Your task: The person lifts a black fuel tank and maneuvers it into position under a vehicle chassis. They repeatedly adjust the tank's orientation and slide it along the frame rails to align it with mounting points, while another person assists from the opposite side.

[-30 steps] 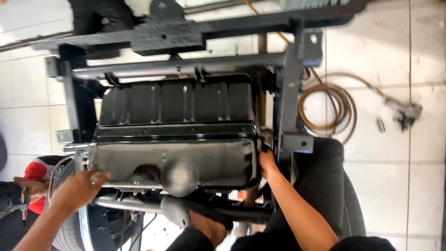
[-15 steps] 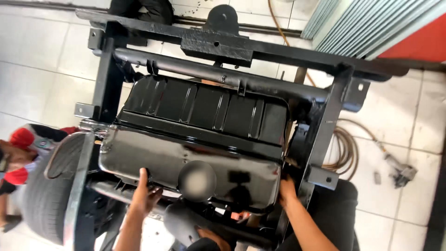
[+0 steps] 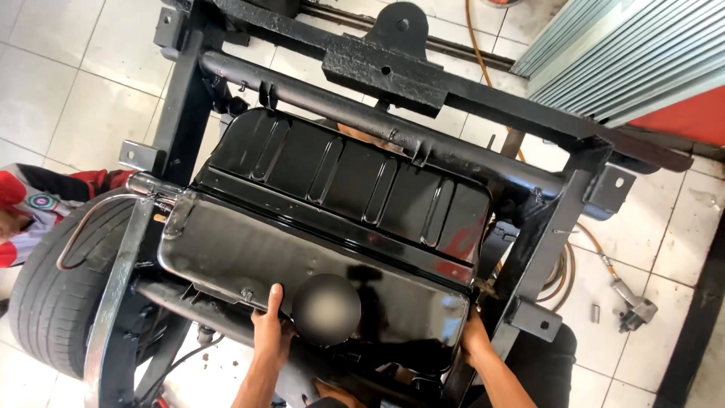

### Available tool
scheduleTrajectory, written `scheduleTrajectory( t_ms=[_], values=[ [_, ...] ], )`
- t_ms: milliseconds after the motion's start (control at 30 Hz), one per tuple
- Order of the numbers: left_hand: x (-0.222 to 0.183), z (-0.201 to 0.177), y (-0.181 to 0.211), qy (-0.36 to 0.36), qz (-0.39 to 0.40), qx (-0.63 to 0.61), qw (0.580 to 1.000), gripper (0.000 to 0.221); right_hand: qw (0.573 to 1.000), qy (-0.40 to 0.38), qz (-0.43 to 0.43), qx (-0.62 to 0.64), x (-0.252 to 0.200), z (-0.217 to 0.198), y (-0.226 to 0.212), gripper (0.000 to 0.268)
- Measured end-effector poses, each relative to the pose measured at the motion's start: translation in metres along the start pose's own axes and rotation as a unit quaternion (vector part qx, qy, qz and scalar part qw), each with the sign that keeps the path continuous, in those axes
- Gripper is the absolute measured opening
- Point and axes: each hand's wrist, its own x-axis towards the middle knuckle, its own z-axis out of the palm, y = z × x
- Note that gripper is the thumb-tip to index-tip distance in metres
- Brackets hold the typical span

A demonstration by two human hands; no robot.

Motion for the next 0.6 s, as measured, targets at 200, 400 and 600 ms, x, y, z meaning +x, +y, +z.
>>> scheduleTrajectory(
  t_ms=[200,400,600],
  values=[
    [0.028,-0.050,-0.002,-0.102,-0.010,0.122,0.987,0.070,0.995,-0.012,0.075,0.070,0.042,-0.027,0.059,0.048],
    [-0.016,-0.062,0.167,-0.072,0.241,0.784,0.567,0.059,0.997,-0.009,0.035,0.062,0.081,-0.066,0.111,0.065],
    [0.071,0.040,0.326,-0.056,0.432,0.708,0.555,0.065,0.996,-0.058,0.035,0.061,0.072,-0.104,0.171,0.063]
  ],
)
